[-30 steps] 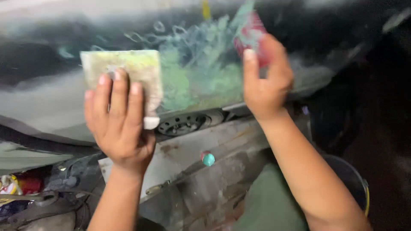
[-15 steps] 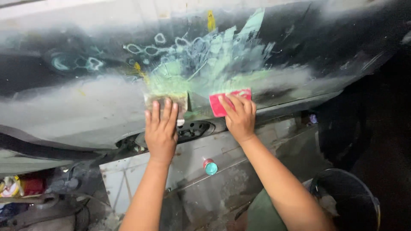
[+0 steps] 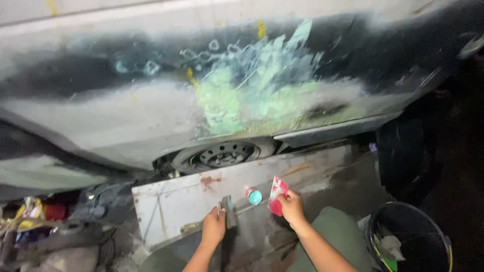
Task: The person scoops a light blue paste from a small container onto a metal mixing board using a red plastic scraper. They mix the paste on the board and then apply it to the underside of a car's body panel near the wheel well, smoothing it with the scraper.
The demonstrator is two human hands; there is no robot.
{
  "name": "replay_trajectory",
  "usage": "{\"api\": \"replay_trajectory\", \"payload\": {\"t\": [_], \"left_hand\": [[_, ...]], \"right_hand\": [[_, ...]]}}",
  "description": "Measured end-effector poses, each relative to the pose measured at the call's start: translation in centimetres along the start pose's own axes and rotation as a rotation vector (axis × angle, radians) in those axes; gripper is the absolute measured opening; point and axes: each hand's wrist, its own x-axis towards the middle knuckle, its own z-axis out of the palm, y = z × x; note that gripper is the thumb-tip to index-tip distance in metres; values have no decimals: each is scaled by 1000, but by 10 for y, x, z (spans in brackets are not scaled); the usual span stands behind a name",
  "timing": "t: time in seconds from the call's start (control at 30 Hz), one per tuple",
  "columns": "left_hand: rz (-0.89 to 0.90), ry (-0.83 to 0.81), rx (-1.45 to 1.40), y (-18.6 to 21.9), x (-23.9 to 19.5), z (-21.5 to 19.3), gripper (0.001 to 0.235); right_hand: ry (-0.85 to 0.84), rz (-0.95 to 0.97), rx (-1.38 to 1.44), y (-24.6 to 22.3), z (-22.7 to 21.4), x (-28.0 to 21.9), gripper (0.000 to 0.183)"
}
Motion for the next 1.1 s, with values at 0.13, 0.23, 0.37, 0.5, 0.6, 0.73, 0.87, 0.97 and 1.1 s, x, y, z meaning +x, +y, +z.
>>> {"api": "replay_trajectory", "payload": {"t": [0.13,0.23,0.37,0.5,0.6,0.73,0.87,0.97,1.1], "left_hand": [[-450,41,-1062,49,-70,-21,39],[-494,-83,-1256,100,-116,-56,30],[-306,-78,-1270,152,-153,-84,46],[-104,-114,-1253,177,-185,-96,50],[19,-108,-1198,192,-201,-104,49],[98,-94,-1140,199,-219,-111,47],[59,-74,-1258,187,-206,-99,42],[70,-63,-1316,200,-220,-105,41],[69,-64,-1394,220,-241,-116,39]], "right_hand": [[-104,76,271,-41,-15,-40,23],[-211,19,397,-114,-37,-79,22],[-184,-129,352,-185,-53,-109,25],[-200,-450,253,-250,-72,-148,19],[-230,-585,129,-273,-84,-169,20],[-260,-714,36,-287,-87,-190,21],[-340,-1040,28,-312,-86,-217,14],[-359,-1145,-63,-319,-92,-229,20],[-331,-1259,-116,-320,-101,-236,23]]}}
